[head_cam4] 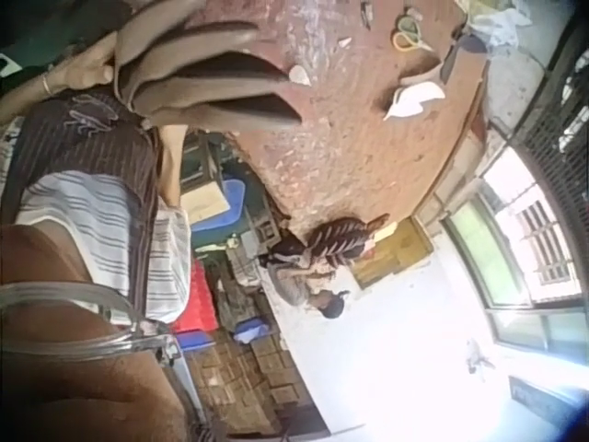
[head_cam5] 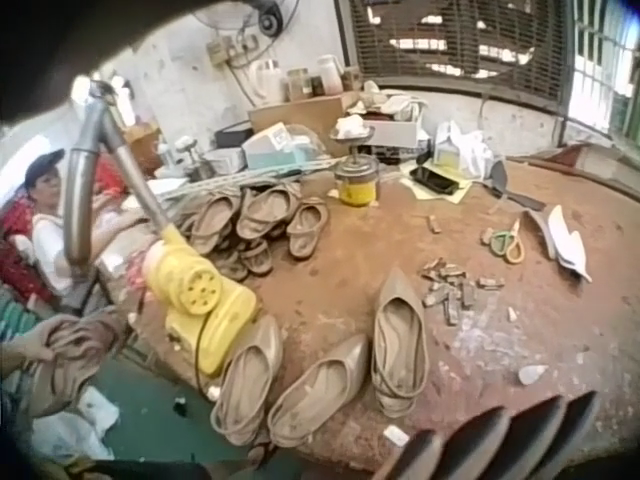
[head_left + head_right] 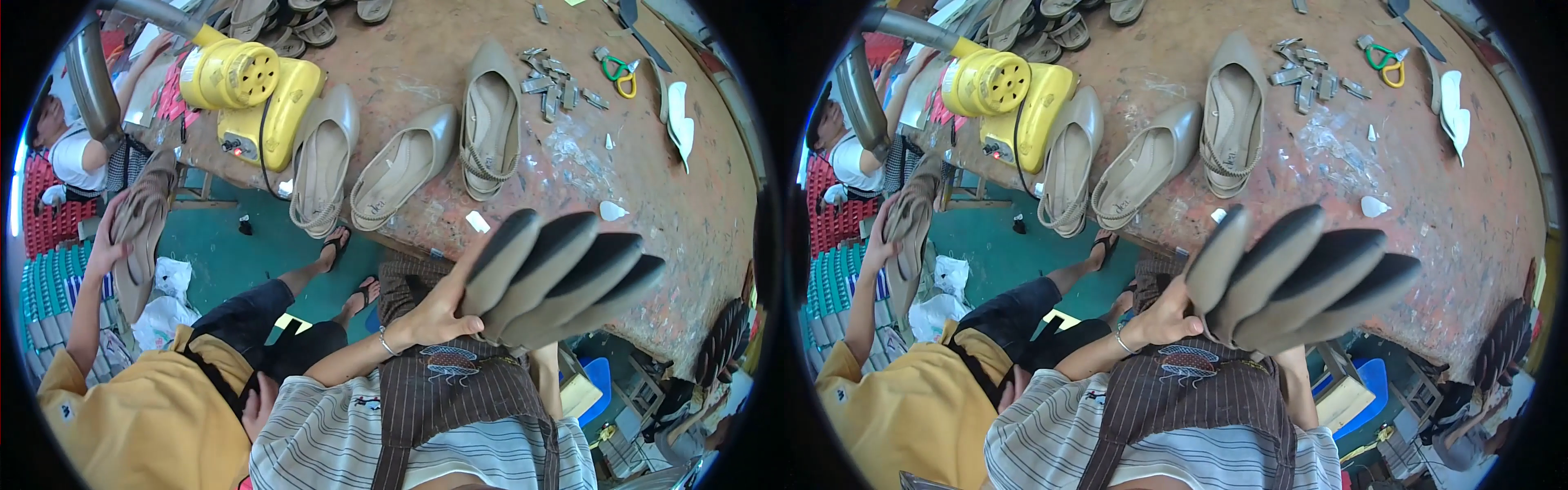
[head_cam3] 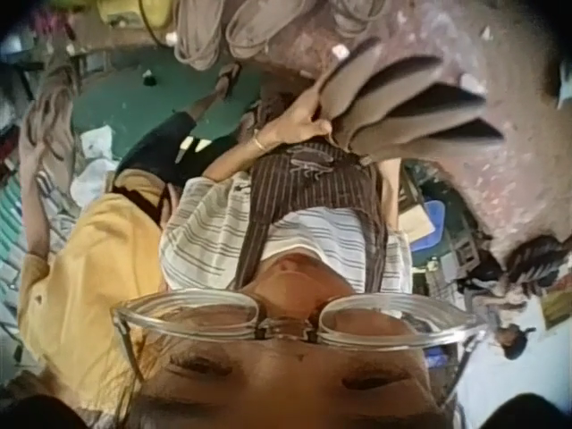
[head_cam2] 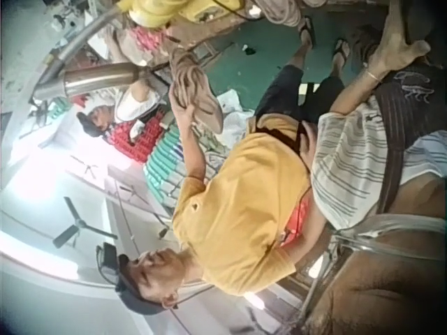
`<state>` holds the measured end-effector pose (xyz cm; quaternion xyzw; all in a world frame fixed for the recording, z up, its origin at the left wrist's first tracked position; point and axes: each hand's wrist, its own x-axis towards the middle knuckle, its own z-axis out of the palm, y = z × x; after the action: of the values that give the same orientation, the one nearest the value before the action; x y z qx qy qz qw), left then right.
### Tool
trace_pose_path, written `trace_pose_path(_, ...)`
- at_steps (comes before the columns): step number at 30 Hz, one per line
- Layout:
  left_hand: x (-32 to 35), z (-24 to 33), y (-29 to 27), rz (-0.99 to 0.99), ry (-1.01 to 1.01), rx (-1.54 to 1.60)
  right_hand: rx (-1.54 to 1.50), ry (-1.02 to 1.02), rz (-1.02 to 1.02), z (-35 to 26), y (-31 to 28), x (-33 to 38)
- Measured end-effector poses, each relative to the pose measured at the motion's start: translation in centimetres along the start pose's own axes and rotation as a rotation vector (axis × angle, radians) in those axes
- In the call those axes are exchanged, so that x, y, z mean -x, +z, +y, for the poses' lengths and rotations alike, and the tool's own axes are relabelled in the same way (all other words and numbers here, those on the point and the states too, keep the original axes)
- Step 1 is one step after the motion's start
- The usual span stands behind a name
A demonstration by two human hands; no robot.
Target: Applying adhesive and attaching metal buckles to the front of women's shoes.
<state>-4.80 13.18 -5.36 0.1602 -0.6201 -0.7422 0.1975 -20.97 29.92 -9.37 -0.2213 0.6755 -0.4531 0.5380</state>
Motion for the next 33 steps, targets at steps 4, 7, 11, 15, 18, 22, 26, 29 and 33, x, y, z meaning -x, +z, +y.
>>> trace_pose_path(4, -0.7, 2.4, -3.5, 0.06, 0.146, -0.671, -0.037, -0.006, -0.01, 1.2, 1.0, 0.4)
trace_pose_path(7, -1.5, 4.8, -8.3, 0.868, 0.147, -0.976, -0.063, -0.008, 0.006, 2.4, 1.2, 0.7)
trace_pose_path(11, 3.2, 4.5, -17.2, 1.121, -0.339, -1.293, -0.112, -0.021, -0.011, 3.4, 2.0, 0.6)
trace_pose_path(15, 5.2, 0.6, -20.3, 1.208, -0.272, -0.782, -0.155, -0.011, 0.009, 4.4, 2.8, 1.1)
trace_pose_path(18, 5.2, -0.2, -19.9, 1.313, -0.008, -0.398, -0.176, 0.002, 0.032, 5.0, 2.9, 1.7)
trace_pose_path(22, 5.7, -0.4, -19.1, 1.391, 0.117, -0.298, -0.191, 0.011, 0.049, 5.4, 3.2, 2.1)
trace_pose_path(26, 7.1, -0.2, -20.4, 1.335, 0.091, -0.602, -0.203, -0.028, -0.026, 5.1, 4.2, -0.2)
trace_pose_path(29, 5.3, -0.3, -20.1, 1.182, -0.024, -0.539, -0.216, -0.084, -0.142, 4.5, 5.8, -4.0)
trace_pose_path(33, 4.5, -0.9, -20.7, 1.145, -0.235, -0.543, -0.235, -0.138, -0.281, 3.5, 8.4, -7.1)
